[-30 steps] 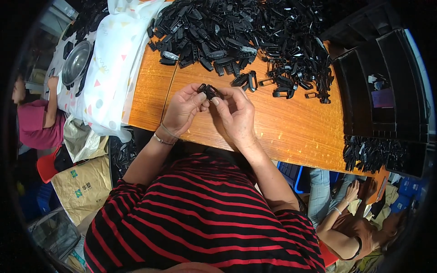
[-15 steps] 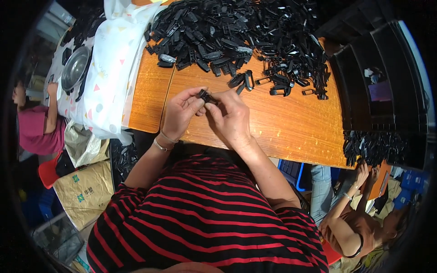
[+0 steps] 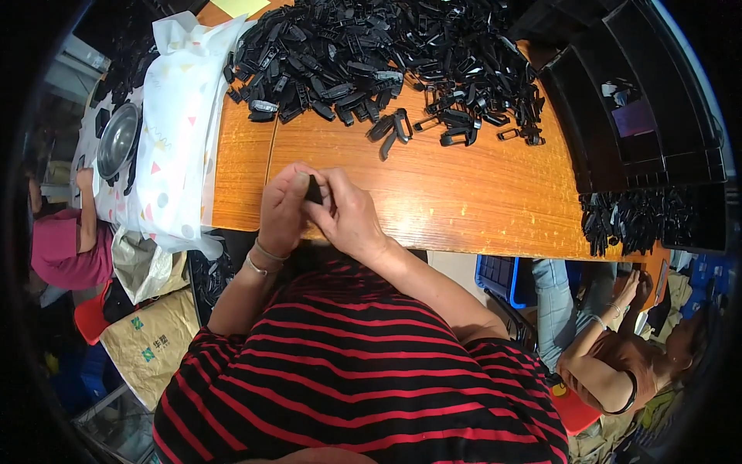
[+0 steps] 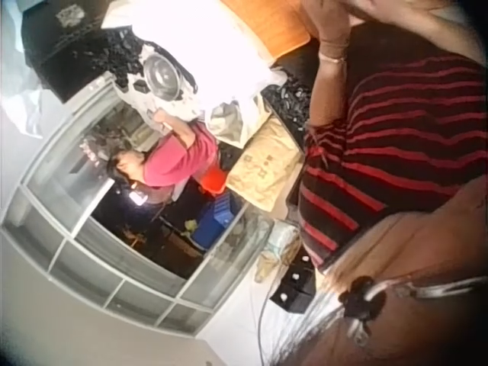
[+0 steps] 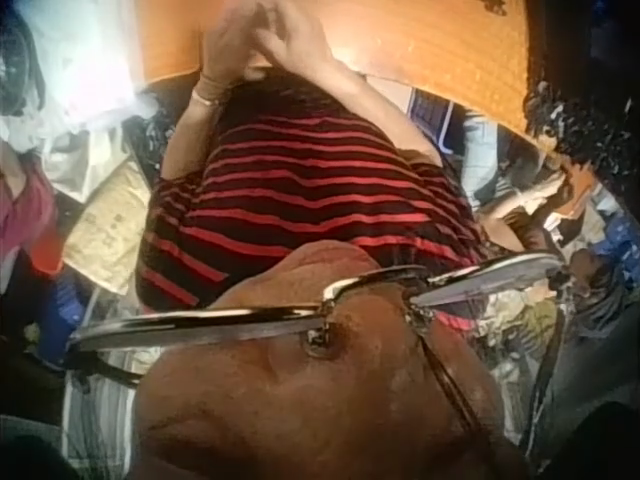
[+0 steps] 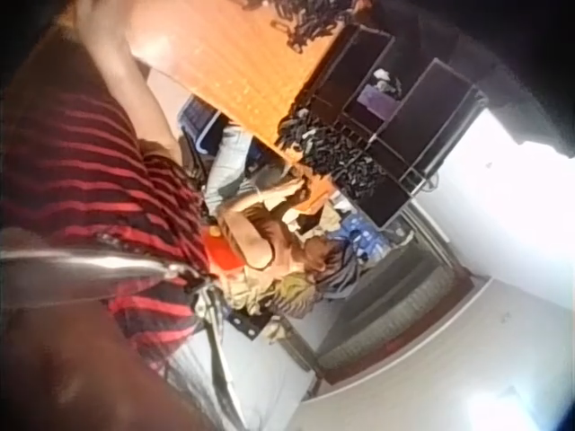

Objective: Assembling and inspecting small black plastic clips on a workbench.

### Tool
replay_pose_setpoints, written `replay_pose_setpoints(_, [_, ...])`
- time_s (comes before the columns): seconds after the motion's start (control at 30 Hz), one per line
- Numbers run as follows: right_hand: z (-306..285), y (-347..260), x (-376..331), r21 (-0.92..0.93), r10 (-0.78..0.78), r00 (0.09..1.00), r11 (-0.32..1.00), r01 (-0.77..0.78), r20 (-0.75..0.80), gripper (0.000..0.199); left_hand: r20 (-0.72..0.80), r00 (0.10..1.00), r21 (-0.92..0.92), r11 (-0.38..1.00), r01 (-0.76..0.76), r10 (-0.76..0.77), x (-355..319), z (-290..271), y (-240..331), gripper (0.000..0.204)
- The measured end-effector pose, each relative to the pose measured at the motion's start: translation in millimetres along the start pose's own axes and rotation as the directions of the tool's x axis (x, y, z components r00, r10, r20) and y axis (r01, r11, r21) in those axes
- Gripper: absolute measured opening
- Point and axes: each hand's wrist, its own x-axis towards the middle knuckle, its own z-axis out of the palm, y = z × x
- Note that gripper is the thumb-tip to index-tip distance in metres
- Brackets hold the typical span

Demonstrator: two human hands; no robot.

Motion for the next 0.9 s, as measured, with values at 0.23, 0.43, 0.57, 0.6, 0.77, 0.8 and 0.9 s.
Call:
replay_pose_setpoints(0.23, [-48,12,17,-0.235,-0.12,0.992,0.964,0.126,0.041,0.022,-0.034,0.99,0.924,0.373,0.084,-0.139,-77,-118,55,0.019])
replay_pose_setpoints(0.43, [-87,13,40,-0.712,-0.038,0.997,0.702,-0.017,-0.062,0.031,-0.182,0.954,0.942,0.321,0.099,0.239,-52,-96,72,0.021])
replay_pose_setpoints(0.57, [-84,14,45,-0.77,-0.059,0.995,0.638,-0.021,-0.076,0.026,0.007,0.915,0.964,0.24,-0.113,0.403,33,-68,35,0.021])
replay_pose_setpoints(0.6, [-84,21,45,-0.78,-0.097,0.993,0.626,0.007,-0.07,0.022,-0.012,0.925,0.972,0.222,-0.078,0.38,49,-62,29,0.021])
replay_pose_setpoints(0.77, [-88,18,38,-0.759,-0.058,0.997,0.651,-0.002,-0.052,0.011,-0.033,0.898,0.992,0.121,-0.023,0.438,85,-59,3,0.022])
replay_pose_setpoints(0.8, [-88,20,34,-0.742,-0.133,0.991,0.666,0.078,-0.014,0.01,-0.05,0.898,0.992,0.13,-0.008,0.438,87,-57,1,0.023])
replay_pose_setpoints(0.9, [-86,17,28,-0.698,-0.177,0.984,0.701,0.149,0.033,0.009,-0.04,0.893,0.982,0.185,-0.049,0.448,88,-54,-6,0.022])
